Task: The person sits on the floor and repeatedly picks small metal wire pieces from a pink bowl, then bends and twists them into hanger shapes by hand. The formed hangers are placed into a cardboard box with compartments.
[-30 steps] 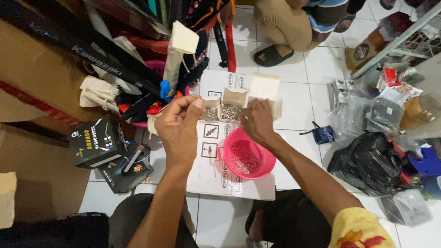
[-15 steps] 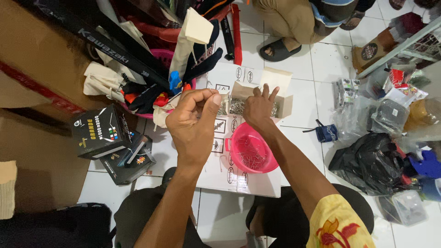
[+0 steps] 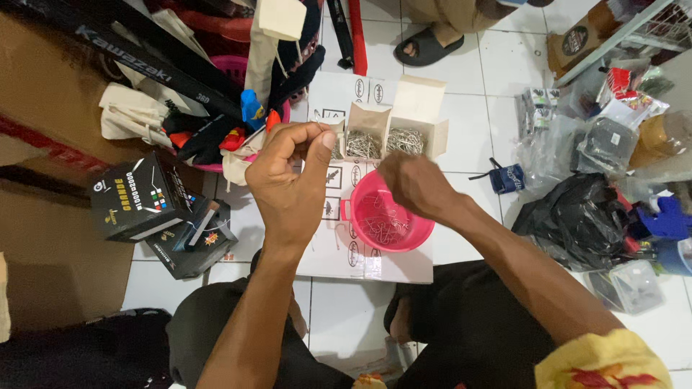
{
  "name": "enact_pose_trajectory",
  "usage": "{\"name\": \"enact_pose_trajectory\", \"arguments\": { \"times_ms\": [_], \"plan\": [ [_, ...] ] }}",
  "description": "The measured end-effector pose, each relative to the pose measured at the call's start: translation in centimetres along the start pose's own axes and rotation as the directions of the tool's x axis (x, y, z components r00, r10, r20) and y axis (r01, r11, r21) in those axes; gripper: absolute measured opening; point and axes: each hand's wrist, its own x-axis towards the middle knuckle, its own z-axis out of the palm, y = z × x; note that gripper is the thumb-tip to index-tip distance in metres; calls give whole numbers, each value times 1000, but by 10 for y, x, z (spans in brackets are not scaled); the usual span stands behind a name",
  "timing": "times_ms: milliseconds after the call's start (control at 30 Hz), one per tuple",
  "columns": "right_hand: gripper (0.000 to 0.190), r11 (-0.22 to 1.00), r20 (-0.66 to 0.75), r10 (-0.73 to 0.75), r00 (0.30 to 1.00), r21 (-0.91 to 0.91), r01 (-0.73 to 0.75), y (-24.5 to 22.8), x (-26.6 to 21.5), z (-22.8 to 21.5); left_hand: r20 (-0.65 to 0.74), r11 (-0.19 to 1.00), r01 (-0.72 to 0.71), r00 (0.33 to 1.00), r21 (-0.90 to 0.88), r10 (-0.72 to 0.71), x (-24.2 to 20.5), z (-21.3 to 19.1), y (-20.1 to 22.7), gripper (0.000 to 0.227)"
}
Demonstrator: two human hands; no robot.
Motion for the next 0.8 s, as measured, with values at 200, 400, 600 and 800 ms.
{"name": "enact_pose_trajectory", "arguments": {
  "times_ms": [200, 400, 600, 800],
  "plan": [
    [11, 990, 366, -73, 928, -88, 113, 20, -30, 37, 60, 999, 2, 998, 45, -5, -11, 16, -4, 6],
    [16, 896, 362, -199, 911, -309, 318, 25, -23, 71, 114, 991, -45, 993, 127, 31, -16, 23, -15, 6],
    [16, 878, 332, -247, 910, -321, 356, 30, -26, 91, 120, 988, -37, 993, 152, 18, -20, 26, -21, 5],
    [15, 903, 310, -226, 923, -290, 318, 16, -27, 57, 127, 990, -48, 991, 133, 31, -19, 28, -19, 5]
  ]
}}
